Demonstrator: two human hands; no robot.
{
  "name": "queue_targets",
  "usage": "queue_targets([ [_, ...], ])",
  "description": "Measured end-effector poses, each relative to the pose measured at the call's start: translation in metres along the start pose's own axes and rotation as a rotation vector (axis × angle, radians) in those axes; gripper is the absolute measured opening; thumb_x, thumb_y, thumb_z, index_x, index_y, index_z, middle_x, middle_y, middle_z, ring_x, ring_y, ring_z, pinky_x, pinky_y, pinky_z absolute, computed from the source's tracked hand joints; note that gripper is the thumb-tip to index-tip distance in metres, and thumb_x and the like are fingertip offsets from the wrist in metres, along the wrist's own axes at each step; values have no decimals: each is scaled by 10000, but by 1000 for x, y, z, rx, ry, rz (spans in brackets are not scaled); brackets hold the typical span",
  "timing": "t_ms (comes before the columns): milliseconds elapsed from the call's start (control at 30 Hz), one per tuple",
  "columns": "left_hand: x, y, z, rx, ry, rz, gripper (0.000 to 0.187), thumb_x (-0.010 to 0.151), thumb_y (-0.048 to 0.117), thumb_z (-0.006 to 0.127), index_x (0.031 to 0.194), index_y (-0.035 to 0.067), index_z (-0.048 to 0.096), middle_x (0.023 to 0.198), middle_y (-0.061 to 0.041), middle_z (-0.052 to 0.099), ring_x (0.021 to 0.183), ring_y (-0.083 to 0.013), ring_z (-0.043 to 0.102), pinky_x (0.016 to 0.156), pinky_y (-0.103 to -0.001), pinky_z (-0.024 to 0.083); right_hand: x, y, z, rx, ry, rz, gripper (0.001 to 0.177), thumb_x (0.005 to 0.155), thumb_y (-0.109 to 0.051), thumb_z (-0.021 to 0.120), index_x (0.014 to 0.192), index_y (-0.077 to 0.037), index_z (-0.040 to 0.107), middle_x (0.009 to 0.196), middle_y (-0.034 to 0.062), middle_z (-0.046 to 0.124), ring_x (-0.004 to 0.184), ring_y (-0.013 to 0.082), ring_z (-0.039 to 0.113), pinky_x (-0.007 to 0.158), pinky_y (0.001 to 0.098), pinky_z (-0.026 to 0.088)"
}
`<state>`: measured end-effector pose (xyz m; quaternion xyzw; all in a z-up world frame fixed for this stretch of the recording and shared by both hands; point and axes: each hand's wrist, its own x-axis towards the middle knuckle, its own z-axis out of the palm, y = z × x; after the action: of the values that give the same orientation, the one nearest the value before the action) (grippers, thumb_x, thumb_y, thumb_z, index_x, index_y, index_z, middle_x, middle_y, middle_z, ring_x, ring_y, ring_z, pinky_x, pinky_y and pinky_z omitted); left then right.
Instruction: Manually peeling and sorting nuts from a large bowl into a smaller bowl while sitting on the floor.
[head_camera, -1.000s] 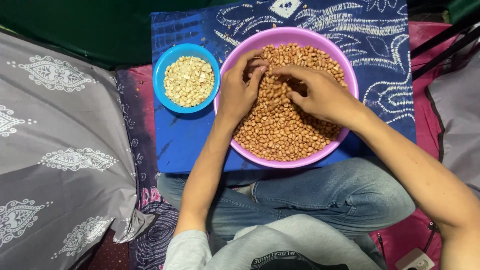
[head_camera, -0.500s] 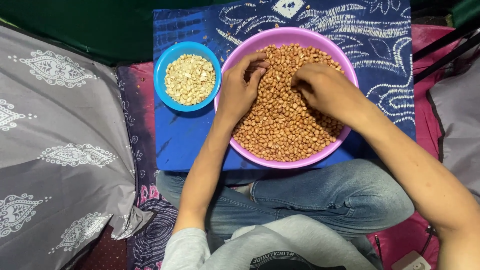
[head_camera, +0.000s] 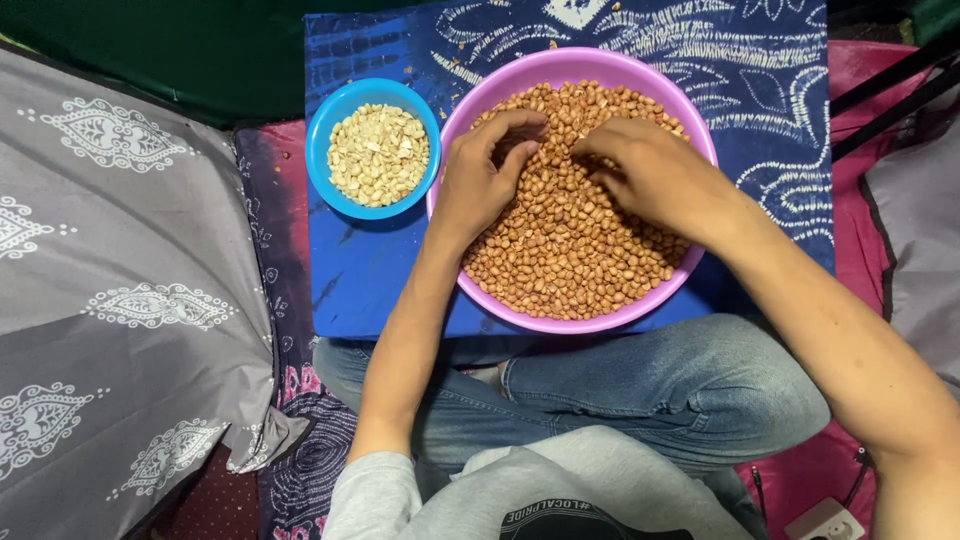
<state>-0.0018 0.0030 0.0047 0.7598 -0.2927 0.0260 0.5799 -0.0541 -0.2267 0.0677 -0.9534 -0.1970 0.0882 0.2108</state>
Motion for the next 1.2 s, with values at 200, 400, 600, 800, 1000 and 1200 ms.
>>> queue_targets([
  [200,0,9,-1,27,-140,58,265,958,51,732,1215,111,712,1088,-130,761,1039,-349,731,926,-456,581,-15,-14,-32,-46,24,155,395,947,-38,676,1336,23,661,1216,224,692,1209,342,639,1054,447,493],
  [400,0,13,-5,51,-120,35,237,989,42,678,1212,119,708,1089,-117,753,1053,-348,721,948,-454,565,-7,-3,-12,59,-70,306,631,872,20,648,1488,61,516,1295,325,612,1250,451,582,1038,537,488],
  [600,1,5,-5,77,-116,41,237,984,44,686,1204,130,711,1084,-100,752,1053,-334,721,953,-441,565,-2,-36,-20,297,-74,236,609,869,102,551,1473,90,480,1347,346,572,1317,478,520,1116,586,402],
  [800,2,10,-6,93,-120,78,217,994,62,679,1204,108,705,1090,-121,748,1051,-356,717,939,-446,569,-8,-55,-17,178,-208,-38,396,866,49,635,1257,14,686,1247,248,673,1230,383,623,1095,486,481],
  [1000,1,2,-3,88,-114,85,203,999,65,678,1195,105,711,1095,-108,748,1048,-339,719,937,-436,568,3,4,12,-135,-114,-84,404,875,31,658,1263,-66,715,1192,169,701,1193,309,654,1030,413,537],
  [1200,1,13,-6,89,-74,125,146,1028,110,663,1160,114,728,1069,-95,755,1051,-329,723,934,-418,571,-6,-14,-19,77,-20,25,289,919,-39,682,1199,-34,754,1199,197,713,1161,353,669,1019,440,531],
])
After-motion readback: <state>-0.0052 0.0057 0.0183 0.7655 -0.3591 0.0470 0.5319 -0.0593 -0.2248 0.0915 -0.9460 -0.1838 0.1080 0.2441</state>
